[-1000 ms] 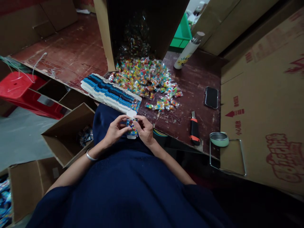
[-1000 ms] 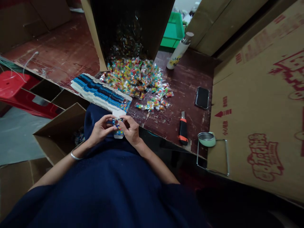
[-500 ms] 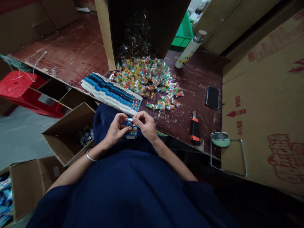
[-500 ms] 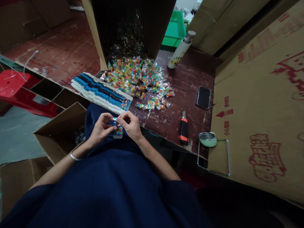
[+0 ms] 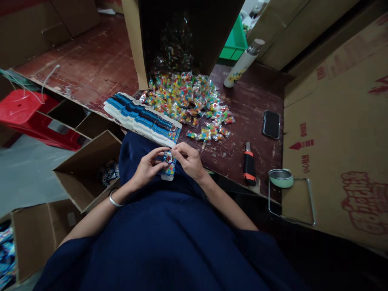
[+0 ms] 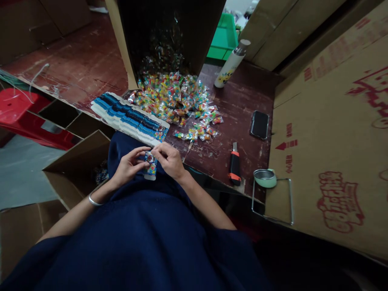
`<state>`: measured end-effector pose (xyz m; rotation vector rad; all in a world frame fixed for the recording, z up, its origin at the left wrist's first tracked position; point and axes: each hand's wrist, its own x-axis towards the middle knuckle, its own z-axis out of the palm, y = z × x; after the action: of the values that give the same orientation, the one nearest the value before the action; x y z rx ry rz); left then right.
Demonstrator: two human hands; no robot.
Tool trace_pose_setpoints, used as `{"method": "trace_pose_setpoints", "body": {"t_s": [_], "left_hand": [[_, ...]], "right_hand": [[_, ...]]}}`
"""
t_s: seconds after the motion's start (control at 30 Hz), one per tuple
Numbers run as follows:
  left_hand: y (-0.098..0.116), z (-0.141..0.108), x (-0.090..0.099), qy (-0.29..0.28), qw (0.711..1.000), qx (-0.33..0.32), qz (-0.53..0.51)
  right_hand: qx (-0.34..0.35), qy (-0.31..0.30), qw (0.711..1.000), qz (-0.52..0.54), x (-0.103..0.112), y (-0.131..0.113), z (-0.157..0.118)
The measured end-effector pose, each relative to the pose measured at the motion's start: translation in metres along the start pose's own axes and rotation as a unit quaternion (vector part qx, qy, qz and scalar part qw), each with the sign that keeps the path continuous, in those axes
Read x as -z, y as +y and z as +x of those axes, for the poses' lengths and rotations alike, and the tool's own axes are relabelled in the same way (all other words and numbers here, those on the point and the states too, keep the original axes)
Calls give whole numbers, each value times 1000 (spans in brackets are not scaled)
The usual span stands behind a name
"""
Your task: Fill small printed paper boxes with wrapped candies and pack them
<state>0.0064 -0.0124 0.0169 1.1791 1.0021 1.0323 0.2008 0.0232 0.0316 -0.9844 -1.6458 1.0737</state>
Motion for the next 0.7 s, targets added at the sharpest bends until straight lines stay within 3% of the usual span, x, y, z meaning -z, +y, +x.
{"method": "trace_pose_setpoints", "body": {"t_s": [0.13,0.23,0.27,0.33,0.47,0.57,0.63,0.7], "left_hand": [[-7,1,-5,4,999,24,-20],[-11,6,-3,-26,998,48,-11],[-12,8,1,-44,998,52,10],[-9,13,14,-75,992,47,90],[4,15,50,-186,940,24,285],[13,12,65,-290,890,35,350],[15,11,64,-309,883,50,349],[14,11,58,-287,905,58,309]], "right_hand": [[60,-46,996,-55,12,7,-7],[14,23,986,-164,35,23,6],[-7,71,973,-220,43,30,14],[-37,85,941,-324,58,45,32],[-92,-7,885,-457,72,66,64],[-104,-72,854,-506,72,68,73],[-101,-100,844,-518,73,66,74],[-91,-115,846,-512,75,63,72]]}}
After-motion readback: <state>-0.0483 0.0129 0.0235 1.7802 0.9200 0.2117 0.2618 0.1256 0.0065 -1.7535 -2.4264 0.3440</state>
